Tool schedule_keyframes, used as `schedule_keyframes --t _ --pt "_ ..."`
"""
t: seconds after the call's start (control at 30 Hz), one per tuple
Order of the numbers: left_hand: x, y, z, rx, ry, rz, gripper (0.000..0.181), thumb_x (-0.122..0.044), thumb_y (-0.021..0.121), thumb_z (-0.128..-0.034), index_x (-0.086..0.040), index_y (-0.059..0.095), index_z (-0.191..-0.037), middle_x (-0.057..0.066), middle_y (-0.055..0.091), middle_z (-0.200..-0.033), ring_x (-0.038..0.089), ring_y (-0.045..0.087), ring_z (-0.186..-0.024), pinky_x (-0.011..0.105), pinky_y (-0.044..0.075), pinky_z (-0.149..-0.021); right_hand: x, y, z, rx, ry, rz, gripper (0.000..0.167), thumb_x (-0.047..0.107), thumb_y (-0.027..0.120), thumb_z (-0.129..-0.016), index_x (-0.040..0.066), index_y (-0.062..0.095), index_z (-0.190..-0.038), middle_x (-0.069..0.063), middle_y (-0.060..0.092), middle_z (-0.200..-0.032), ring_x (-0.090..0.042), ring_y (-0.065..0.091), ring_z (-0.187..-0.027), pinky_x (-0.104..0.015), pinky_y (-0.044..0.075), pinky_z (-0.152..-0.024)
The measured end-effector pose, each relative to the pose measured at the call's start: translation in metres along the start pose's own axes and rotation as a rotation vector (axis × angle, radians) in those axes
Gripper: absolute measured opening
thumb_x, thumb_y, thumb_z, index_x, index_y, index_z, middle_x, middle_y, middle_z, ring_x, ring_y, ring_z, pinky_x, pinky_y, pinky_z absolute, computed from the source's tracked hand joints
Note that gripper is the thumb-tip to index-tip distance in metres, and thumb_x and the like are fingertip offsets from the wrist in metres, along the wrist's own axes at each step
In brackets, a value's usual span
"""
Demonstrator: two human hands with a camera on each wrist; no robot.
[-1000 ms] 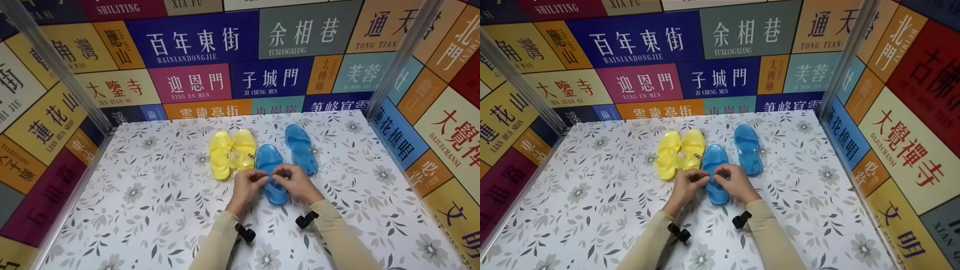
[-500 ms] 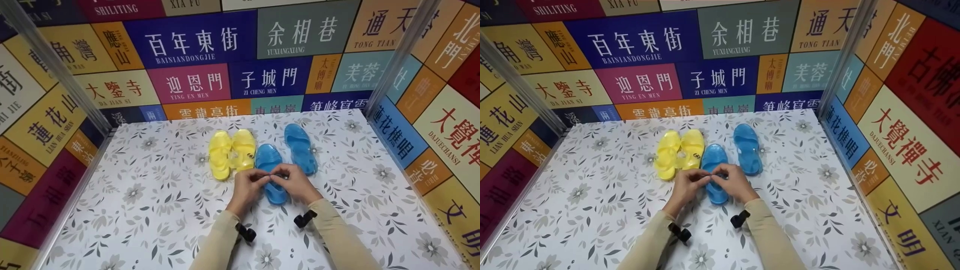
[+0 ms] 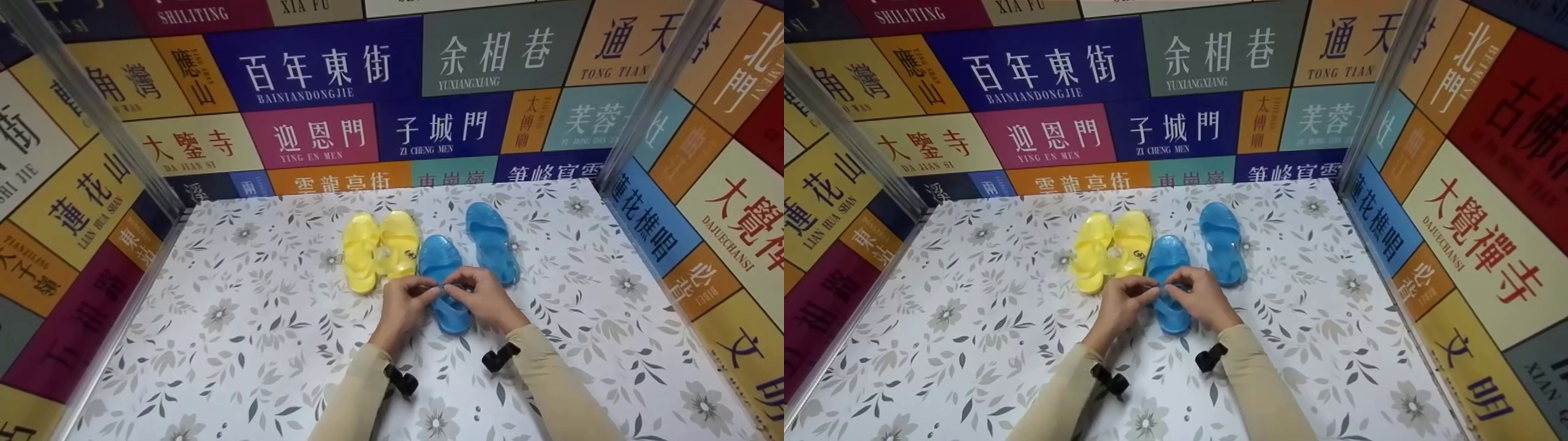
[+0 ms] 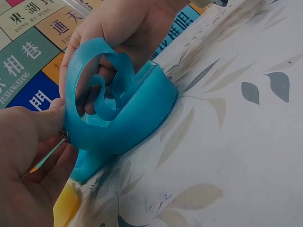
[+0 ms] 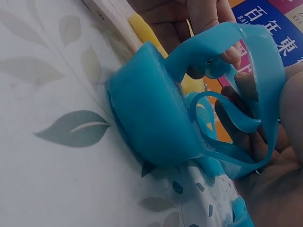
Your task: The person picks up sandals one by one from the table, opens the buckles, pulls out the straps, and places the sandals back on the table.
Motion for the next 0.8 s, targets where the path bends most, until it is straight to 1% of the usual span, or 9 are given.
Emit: schedule_keyframes --t 0.07,0.17,0.23,0.3,0.43,0.53,0.67,0.8 --pt "0.001 -0.001 0.001 0.001 -0.016 -0.003 0.01 -0.012 0.083 -0.0906 -0.01 0.083 -0.101 -0.002 0.078 -0.091 0.009 0.07 -0.083 0.027 0.059 -0.076 0.001 0.0 0.001 -0.003 -0.002 -0.005 0.007 0.011 0.076 -0.097 0.008 0.077 -0.103 -0.007 0.076 -0.101 -0.019 0.069 -0.095 -0.026 0.055 -0.084" --pt "0.001 -0.002 0.003 -0.007 -0.022 -0.011 0.011 -0.012 0.082 -0.0917 -0.008 0.083 -0.101 -0.001 0.078 -0.092 0.009 0.07 -0.083 0.026 0.059 -0.076 0.001 -0.001 0.001 -0.013 -0.002 -0.005 0.009 0.012 0.075 -0.098 0.004 0.076 -0.104 -0.007 0.076 -0.1 -0.019 0.069 -0.092 -0.025 0.055 -0.082" --pt "0.001 -0.003 0.003 -0.014 -0.021 -0.012 0.011 -0.011 0.082 -0.0919 -0.007 0.083 -0.102 0.0 0.078 -0.092 0.009 0.07 -0.083 0.026 0.059 -0.076 0.001 -0.002 0.002 -0.027 0.002 -0.014 0.011 0.011 0.074 -0.099 0.002 0.075 -0.105 -0.008 0.076 -0.099 -0.018 0.068 -0.091 -0.025 0.055 -0.081" --pt "0.0 -0.004 0.003 -0.016 -0.006 -0.011 0.011 -0.01 0.081 -0.0923 -0.005 0.083 -0.102 0.002 0.079 -0.092 0.01 0.07 -0.082 0.026 0.059 -0.075 0.001 -0.003 0.001 -0.049 0.005 -0.031 0.012 0.01 0.073 -0.099 0.001 0.075 -0.106 -0.01 0.075 -0.1 -0.019 0.068 -0.09 -0.025 0.055 -0.08" --pt "-0.002 -0.002 0.004 0.0 0.014 -0.009 0.013 -0.011 0.08 -0.0941 -0.007 0.083 -0.106 0.002 0.08 -0.096 0.01 0.072 -0.085 0.026 0.06 -0.077 0.006 -0.003 0.0 -0.082 0.006 -0.069 0.014 0.011 0.073 -0.1 0.001 0.075 -0.109 -0.015 0.076 -0.107 -0.021 0.071 -0.095 -0.024 0.056 -0.082" --pt "-0.004 -0.002 0.005 0.009 0.02 -0.027 0.016 -0.014 0.078 -0.0958 -0.008 0.082 -0.11 0.002 0.08 -0.102 0.01 0.073 -0.091 0.026 0.06 -0.082 0.011 -0.001 -0.001 -0.083 -0.002 -0.075 0.018 0.012 0.073 -0.1 0.0 0.075 -0.114 -0.015 0.076 -0.111 -0.025 0.072 -0.101 -0.024 0.057 -0.085" --pt "-0.004 -0.002 0.008 0.004 0.029 -0.06 0.02 -0.016 0.077 -0.0973 -0.008 0.081 -0.115 0.004 0.08 -0.11 0.012 0.074 -0.097 0.027 0.06 -0.087 0.017 0.002 0.0 -0.071 -0.031 -0.058 0.024 0.011 0.074 -0.099 -0.001 0.074 -0.119 -0.014 0.076 -0.117 -0.029 0.072 -0.11 -0.029 0.058 -0.092" --pt "-0.004 -0.004 0.011 -0.011 0.033 -0.057 0.022 -0.016 0.076 -0.0982 -0.005 0.08 -0.117 0.006 0.08 -0.108 0.014 0.075 -0.095 0.027 0.061 -0.084 0.02 0.003 0.001 -0.057 -0.062 -0.043 0.028 0.011 0.074 -0.099 -0.001 0.073 -0.124 -0.014 0.076 -0.122 -0.029 0.07 -0.116 -0.041 0.056 -0.101"
Point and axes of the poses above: each hand's wrist, its own z-axis away from the middle knuckle, its own y-axis out of the palm, x = y × z, the point moved 8 cm from there along -z, towards the middle knuckle
